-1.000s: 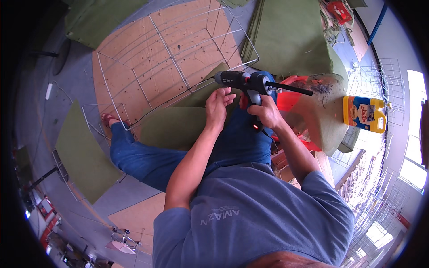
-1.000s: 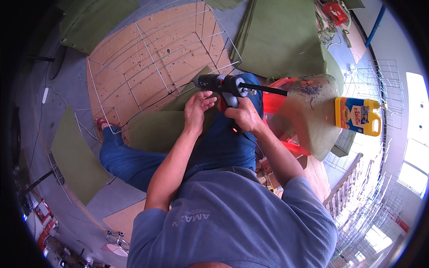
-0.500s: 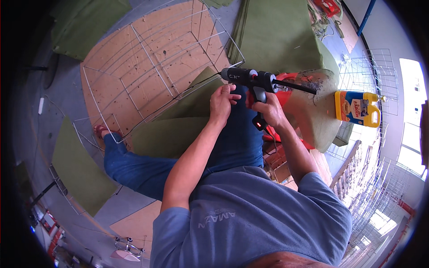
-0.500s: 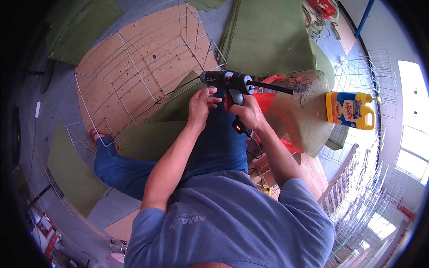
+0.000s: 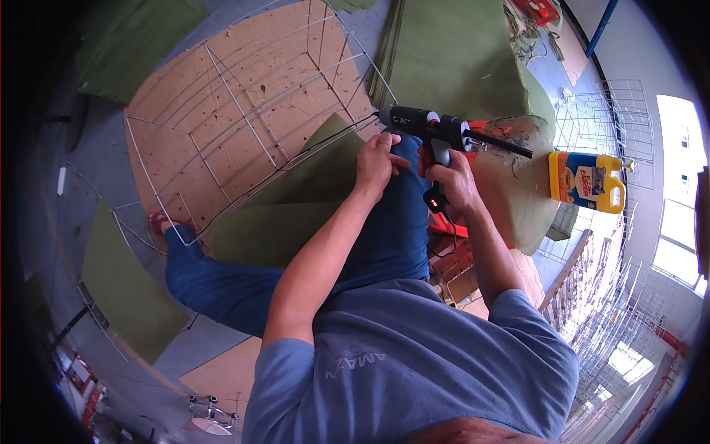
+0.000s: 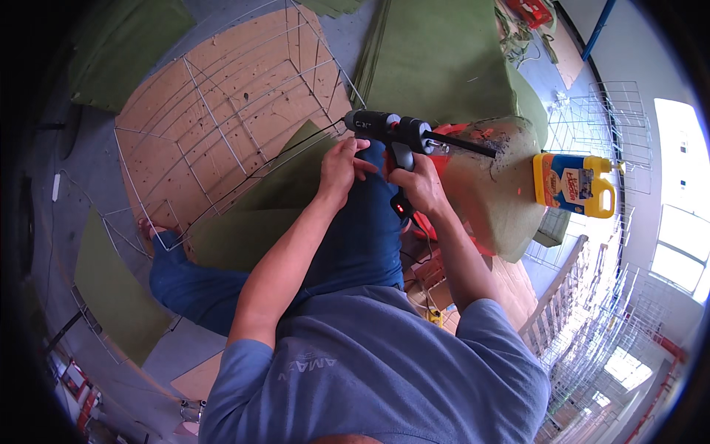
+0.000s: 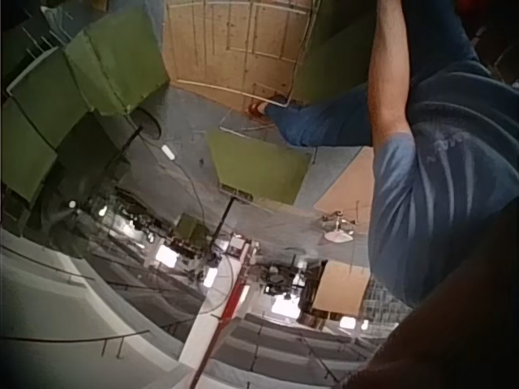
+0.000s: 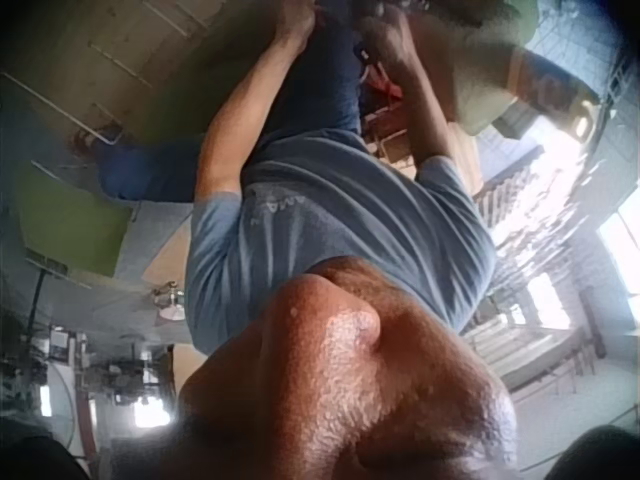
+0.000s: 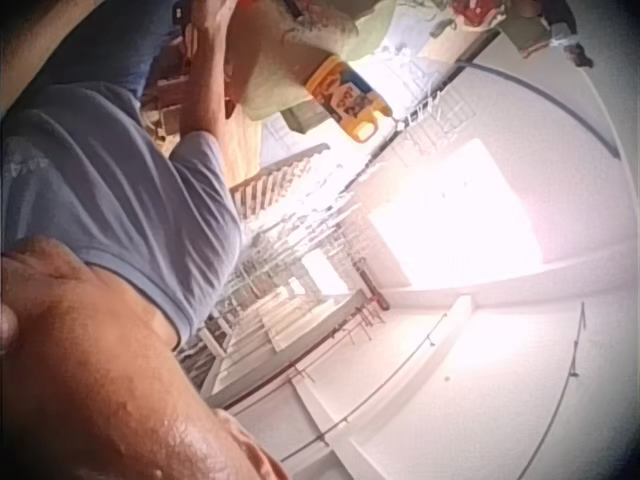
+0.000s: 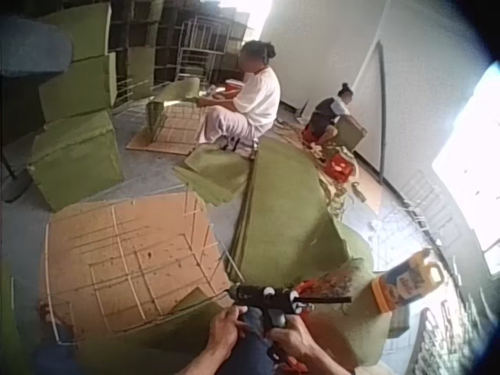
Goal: Assembling a wire mesh storage basket by gluing a fabric lining onto the metal frame using a hot glue gun.
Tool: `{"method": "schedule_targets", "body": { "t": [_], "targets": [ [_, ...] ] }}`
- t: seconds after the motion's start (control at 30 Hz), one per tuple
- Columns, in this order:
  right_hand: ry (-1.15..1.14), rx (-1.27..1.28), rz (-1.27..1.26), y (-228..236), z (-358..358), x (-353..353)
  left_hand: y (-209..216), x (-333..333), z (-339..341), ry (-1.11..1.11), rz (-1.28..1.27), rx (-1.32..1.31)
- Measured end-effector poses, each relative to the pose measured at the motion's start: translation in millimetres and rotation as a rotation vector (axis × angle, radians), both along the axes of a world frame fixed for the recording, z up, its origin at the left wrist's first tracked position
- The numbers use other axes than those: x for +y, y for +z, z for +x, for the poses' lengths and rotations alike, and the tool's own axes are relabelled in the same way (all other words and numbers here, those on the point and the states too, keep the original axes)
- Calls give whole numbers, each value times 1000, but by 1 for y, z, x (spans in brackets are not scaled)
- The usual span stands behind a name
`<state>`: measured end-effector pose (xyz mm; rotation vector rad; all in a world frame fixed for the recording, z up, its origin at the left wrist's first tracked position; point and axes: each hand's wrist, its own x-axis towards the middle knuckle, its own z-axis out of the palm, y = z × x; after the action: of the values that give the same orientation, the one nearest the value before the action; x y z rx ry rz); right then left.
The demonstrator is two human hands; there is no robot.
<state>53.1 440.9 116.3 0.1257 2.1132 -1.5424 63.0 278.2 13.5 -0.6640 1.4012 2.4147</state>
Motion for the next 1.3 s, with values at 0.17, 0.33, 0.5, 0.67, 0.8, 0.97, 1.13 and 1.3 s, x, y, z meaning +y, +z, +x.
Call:
{"method": "schedule_targets", "body": {
  "t": [0.17,0.33,0.5,0.67,0.8,0.97,1.13,1.3],
  "targets": [
    [-37,17,53,2,-4,4,3,6,-10,-22,12,-10],
    [-76,35,82,12,-5,0,2,12,-16,-32,37,-14],
    [-73,47,125,16,-8,5,5,19,-22,-36,96,-37],
    [-107,22,150,15,-9,7,6,23,-25,-33,164,-66],
    [-117,32,108,11,-10,7,1,24,-28,-20,177,-47],
    [-126,84,141,11,-11,3,3,21,-29,-36,179,-40],
    [-219,151,262,33,11,41,24,12,14,-52,172,135],
    [-593,270,-18,67,41,115,-33,-83,77,-253,-861,573]
  ]
}}
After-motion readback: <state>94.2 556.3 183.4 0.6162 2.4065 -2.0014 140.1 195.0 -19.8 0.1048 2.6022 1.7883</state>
